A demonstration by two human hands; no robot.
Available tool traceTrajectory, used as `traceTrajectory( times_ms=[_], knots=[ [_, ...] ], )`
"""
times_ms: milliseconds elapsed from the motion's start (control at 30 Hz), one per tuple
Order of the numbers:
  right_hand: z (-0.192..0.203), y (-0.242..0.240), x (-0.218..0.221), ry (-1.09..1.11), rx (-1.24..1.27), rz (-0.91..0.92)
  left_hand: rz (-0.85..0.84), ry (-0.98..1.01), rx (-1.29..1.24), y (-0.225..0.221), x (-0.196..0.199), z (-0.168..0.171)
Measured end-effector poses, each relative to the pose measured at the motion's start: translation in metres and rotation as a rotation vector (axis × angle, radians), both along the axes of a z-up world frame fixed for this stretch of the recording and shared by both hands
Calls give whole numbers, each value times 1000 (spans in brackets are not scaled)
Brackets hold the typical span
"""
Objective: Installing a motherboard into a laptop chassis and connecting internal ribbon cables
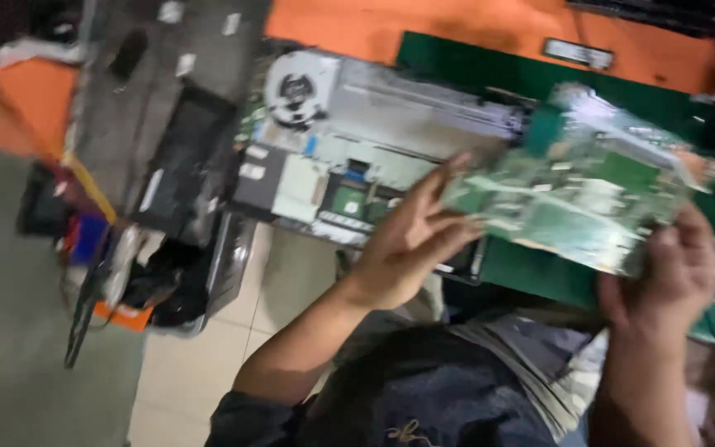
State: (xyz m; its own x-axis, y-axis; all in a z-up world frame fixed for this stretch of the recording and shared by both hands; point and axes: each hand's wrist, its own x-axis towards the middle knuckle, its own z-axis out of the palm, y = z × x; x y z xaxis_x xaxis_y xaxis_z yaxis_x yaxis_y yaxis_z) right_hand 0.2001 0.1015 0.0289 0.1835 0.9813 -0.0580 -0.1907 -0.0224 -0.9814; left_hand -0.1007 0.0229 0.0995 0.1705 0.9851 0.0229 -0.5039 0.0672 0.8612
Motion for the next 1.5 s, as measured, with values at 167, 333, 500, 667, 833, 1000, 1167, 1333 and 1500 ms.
traceTrajectory(
  times_ms=[167, 333, 500, 667, 833, 1000, 1167, 1333, 1500],
  knots=[
    [-7, -1, -1, 175, 121, 51, 65, 159, -18, 13, -1, -6],
    [-8, -3, 1, 240, 129, 88, 177, 199, -112, 15, 3, -18],
    [-11, -4, 7, 335, 149, 119, 248, 62, -123, 12, 16, -29],
    [-10, -7, 17, 394, 116, 97, 301, 63, -135, 6, 30, -28],
    [0, -8, 36, 98, 205, 189, 326, 34, -99, 3, 40, -30],
    [18, -4, 45, 126, 256, 286, 330, 67, -75, 8, 50, -33],
    [13, -2, 52, 187, 195, 298, 340, 43, -105, 16, 59, -35],
    [6, 0, 54, 244, 190, 269, 327, 26, -68, 21, 60, -35],
    [0, -1, 56, 182, 199, 242, 332, 25, -102, 17, 55, -47]
  ],
)
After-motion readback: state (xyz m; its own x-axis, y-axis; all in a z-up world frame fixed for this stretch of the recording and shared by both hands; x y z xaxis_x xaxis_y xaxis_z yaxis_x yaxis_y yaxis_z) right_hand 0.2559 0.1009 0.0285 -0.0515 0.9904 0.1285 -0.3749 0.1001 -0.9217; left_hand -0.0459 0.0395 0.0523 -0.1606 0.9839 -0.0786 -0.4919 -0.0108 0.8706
